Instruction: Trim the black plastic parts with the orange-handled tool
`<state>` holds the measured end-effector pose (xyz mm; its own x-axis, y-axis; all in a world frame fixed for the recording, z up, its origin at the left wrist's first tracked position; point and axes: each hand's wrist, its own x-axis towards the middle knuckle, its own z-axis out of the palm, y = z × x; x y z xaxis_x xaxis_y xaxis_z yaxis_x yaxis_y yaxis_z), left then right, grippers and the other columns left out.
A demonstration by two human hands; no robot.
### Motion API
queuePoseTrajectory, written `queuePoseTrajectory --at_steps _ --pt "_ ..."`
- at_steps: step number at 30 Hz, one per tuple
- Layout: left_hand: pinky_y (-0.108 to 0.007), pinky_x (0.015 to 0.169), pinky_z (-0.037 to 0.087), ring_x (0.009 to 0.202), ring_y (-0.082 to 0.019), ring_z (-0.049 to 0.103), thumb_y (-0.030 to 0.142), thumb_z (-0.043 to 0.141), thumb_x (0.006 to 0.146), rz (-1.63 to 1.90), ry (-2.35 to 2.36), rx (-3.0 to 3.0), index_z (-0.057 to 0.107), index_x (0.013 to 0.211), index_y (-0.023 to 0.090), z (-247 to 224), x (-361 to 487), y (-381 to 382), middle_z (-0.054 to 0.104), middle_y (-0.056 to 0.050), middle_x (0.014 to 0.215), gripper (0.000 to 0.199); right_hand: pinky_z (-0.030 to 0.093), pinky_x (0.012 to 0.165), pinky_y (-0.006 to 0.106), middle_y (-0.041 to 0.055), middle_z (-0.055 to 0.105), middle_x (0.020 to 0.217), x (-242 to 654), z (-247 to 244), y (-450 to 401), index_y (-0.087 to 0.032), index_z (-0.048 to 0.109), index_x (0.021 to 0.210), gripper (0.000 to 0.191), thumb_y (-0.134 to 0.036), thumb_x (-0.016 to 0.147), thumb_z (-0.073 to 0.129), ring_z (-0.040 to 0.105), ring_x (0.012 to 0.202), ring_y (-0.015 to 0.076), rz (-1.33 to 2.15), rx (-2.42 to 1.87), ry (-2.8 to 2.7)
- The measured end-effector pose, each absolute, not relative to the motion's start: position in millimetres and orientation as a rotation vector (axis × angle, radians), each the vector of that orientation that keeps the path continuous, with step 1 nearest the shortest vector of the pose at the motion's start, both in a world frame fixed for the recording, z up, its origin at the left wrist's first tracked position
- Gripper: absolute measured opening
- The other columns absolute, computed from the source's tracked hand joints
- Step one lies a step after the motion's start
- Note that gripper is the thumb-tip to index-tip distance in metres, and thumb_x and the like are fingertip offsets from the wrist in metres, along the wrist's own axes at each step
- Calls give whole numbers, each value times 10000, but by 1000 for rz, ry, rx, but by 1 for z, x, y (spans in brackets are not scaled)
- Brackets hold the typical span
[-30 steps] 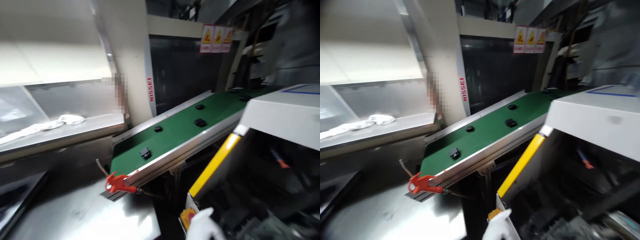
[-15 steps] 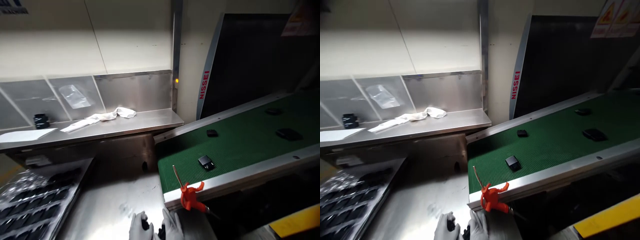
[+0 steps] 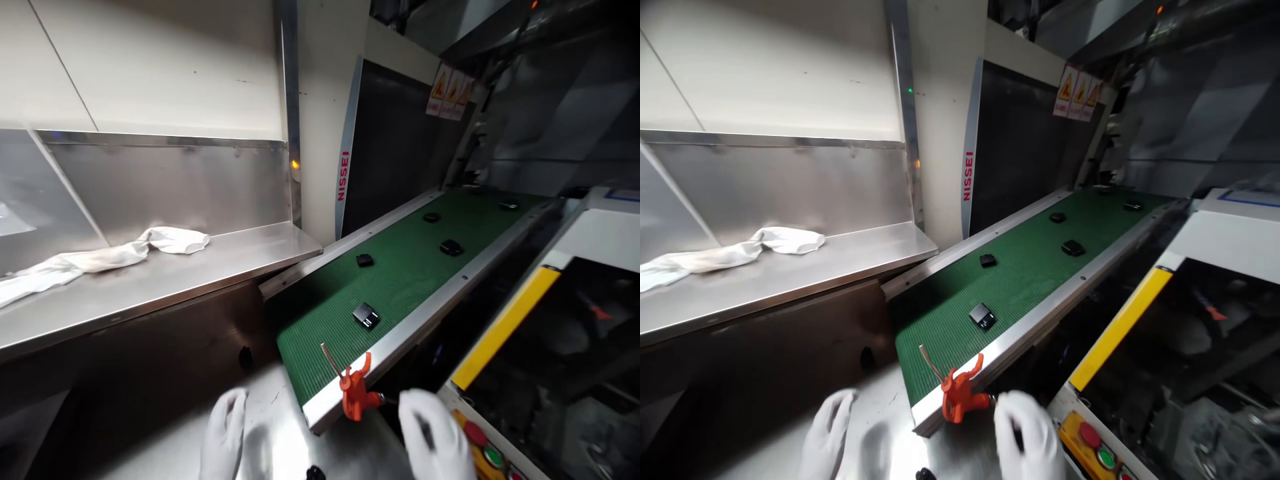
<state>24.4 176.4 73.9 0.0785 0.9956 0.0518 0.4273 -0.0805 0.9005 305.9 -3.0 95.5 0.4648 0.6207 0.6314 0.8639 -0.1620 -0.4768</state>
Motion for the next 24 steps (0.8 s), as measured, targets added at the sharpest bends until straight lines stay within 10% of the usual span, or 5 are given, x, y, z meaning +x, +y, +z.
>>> queuePoseTrajectory --at_steps 9,19,24 --pt "-279 717 468 740 -162 599 452 411 900 703 806 2093 577 884 211 192 187 247 639 -10 824 294 475 622 370 128 712 762 375 204 132 -156 692 822 558 -667 831 468 704 744 300 -6 -2594 -1422" --pt "-307 558 437 580 -182 568 357 589 763 364 1009 2217 577 907 117 242 358 333 601 -42 642 281 510 719 438 162 688 1005 359 189 166 -171 515 1325 594 -361 782 662 685 888 310 -99 -2611 -1551" --pt "-364 508 466 575 -250 612 460 630 741 301 1202 2211 550 919 172 238 424 352 641 -120 773 348 533 666 441 116 673 987 353 186 184 -232 614 1172 396 -245 779 664 668 865 292 -64 -2544 -1729"
